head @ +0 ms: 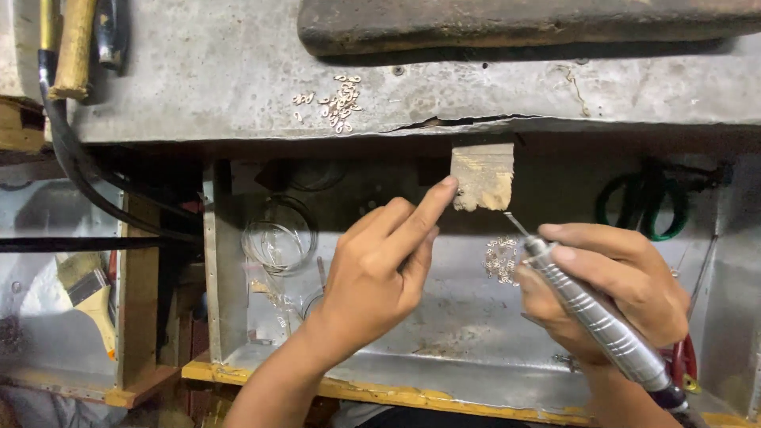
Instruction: Using a rotary tool to sand and polish small metal jewelry components on a wooden bench pin.
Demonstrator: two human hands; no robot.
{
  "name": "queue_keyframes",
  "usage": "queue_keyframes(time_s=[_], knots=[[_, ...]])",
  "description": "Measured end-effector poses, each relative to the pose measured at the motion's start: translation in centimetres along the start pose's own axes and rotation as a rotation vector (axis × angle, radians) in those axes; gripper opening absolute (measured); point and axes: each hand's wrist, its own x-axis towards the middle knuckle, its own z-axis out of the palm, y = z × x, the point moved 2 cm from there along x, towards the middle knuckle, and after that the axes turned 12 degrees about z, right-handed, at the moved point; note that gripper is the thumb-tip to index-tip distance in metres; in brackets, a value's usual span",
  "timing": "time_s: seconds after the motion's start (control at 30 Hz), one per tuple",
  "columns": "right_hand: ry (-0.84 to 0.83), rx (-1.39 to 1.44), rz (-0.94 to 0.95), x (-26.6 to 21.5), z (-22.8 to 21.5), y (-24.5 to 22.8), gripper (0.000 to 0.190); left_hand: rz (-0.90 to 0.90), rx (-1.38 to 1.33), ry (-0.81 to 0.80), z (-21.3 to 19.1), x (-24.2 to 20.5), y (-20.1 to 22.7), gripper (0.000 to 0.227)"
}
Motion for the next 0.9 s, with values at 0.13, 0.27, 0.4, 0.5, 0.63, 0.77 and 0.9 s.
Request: queue_keyframes(time_s=[0.13, 0.27, 0.4, 0.5, 0.63, 0.77, 0.9], knots=[[-0.024, 0.017, -0.072, 2.3, 1.5, -1.5, 0.031, 0.010, 0.065, -0.039, 0.1, 0.1, -0.6, 0.047], [-0.072, 0.172, 0.012, 2.1, 3.0, -0.9, 0.046, 0.017, 0.077, -0.082, -0.1, 0.2, -0.8, 0.051], [-0.330, 0.260, -0.113, 1.1, 2.4, 3.9, 0.065, 0.024, 0.132, -0.087, 0.1, 0.1, -0.9, 0.051], [-0.231, 0.222, -0.115, 1.5, 2.8, 2.1, 0.057, 0.020, 0.120, -0.062, 0.6, -0.1, -1.0, 0.045], [-0.396, 0.228, -0.177, 1.5, 1.6, 4.3, 0.067, 0.009, 0.115, -0.069, 0.8, -0.2, -1.2, 0.049], [-0.594, 0.239, -0.141, 0.7, 1.0, 6.7, 0.074, 0.021, 0.130, -0.053, 1.0, -0.4, -1.3, 0.048], [-0.617, 0.274, -0.199, 0.2, 0.6, 8.2, 0.085, 0.023, 0.154, -0.048, 1.4, -0.6, -1.4, 0.047]])
